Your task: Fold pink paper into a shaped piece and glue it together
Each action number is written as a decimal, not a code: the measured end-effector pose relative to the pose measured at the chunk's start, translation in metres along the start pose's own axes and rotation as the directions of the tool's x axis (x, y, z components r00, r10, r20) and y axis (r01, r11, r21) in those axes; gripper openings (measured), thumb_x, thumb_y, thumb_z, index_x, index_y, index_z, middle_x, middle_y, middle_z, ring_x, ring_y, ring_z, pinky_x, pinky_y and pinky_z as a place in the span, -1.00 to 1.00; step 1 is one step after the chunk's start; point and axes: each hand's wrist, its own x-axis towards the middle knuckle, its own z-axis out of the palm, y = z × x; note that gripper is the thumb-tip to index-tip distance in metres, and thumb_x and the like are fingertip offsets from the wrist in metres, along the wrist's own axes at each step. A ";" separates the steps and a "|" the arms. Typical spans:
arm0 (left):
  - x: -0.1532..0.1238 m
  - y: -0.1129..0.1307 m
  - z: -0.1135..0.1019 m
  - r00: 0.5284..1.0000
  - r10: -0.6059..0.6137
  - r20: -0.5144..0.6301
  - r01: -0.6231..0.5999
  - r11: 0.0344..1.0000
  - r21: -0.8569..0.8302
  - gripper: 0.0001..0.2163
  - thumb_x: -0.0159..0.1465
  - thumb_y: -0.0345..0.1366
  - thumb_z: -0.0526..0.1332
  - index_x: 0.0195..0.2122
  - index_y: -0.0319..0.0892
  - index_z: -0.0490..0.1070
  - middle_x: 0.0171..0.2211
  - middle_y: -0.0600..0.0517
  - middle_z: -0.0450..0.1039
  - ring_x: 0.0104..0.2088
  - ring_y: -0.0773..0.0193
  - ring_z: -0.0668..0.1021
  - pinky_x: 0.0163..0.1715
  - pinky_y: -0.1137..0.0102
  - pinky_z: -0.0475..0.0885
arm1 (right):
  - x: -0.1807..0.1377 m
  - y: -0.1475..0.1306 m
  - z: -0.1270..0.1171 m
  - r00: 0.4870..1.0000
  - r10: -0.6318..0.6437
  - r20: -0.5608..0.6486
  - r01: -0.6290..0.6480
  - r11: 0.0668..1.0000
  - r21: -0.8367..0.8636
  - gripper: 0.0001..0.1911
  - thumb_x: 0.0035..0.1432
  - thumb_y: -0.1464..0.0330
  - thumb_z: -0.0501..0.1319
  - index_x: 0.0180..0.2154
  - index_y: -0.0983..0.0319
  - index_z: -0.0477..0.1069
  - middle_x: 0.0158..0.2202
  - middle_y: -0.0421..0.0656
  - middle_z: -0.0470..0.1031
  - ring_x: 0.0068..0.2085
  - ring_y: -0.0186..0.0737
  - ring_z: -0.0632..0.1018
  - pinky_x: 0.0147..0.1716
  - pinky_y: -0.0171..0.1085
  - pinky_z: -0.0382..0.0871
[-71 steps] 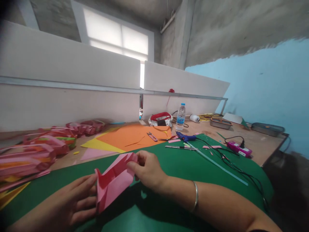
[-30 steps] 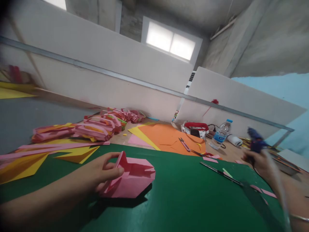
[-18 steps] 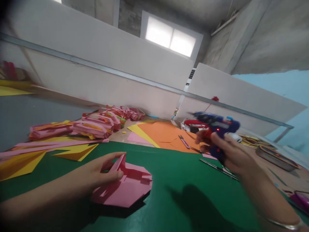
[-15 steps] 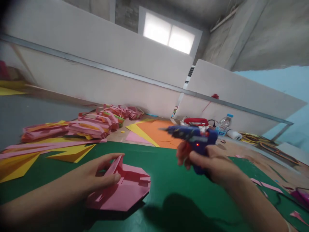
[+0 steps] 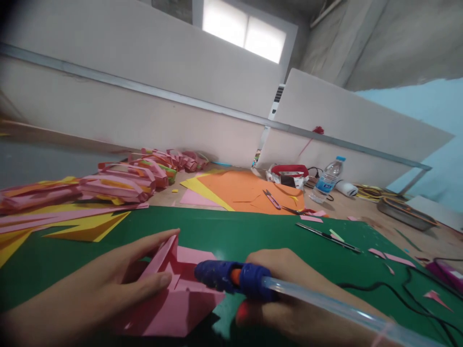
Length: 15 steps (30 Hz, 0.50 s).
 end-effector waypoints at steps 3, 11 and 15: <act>-0.001 -0.001 0.002 0.999 0.017 0.032 -0.018 1.000 0.011 -0.37 -0.01 -0.09 0.25 0.11 -0.13 0.23 -0.03 -0.07 0.47 -0.13 0.02 0.54 -0.15 0.26 0.44 | 0.004 0.001 0.005 1.000 0.010 0.013 -0.010 1.000 0.014 -0.93 0.01 0.35 0.24 -0.45 0.17 0.36 -0.46 -0.22 0.42 -0.48 -0.35 0.38 -0.57 -0.42 0.20; -0.006 0.004 0.002 0.995 0.024 0.101 -0.025 1.000 0.007 -0.41 0.08 -0.11 0.17 0.14 -0.16 0.15 -0.05 -0.08 0.48 -0.17 0.06 0.55 -0.19 0.24 0.47 | 0.012 -0.010 0.005 0.988 0.133 0.085 -0.130 0.991 -0.033 -0.88 0.01 0.30 0.23 -0.45 0.23 0.37 -0.47 -0.26 0.40 -0.46 -0.37 0.36 -0.53 -0.42 0.15; -0.009 0.001 0.002 0.992 0.049 0.116 -0.048 0.999 -0.014 -0.42 0.08 -0.12 0.16 0.13 -0.15 0.16 -0.06 -0.06 0.48 -0.16 0.08 0.55 -0.18 0.26 0.47 | 0.015 -0.010 0.006 0.982 0.163 0.096 -0.163 0.987 -0.008 -0.83 -0.02 0.28 0.25 -0.48 0.25 0.36 -0.50 -0.28 0.37 -0.49 -0.40 0.33 -0.56 -0.43 0.11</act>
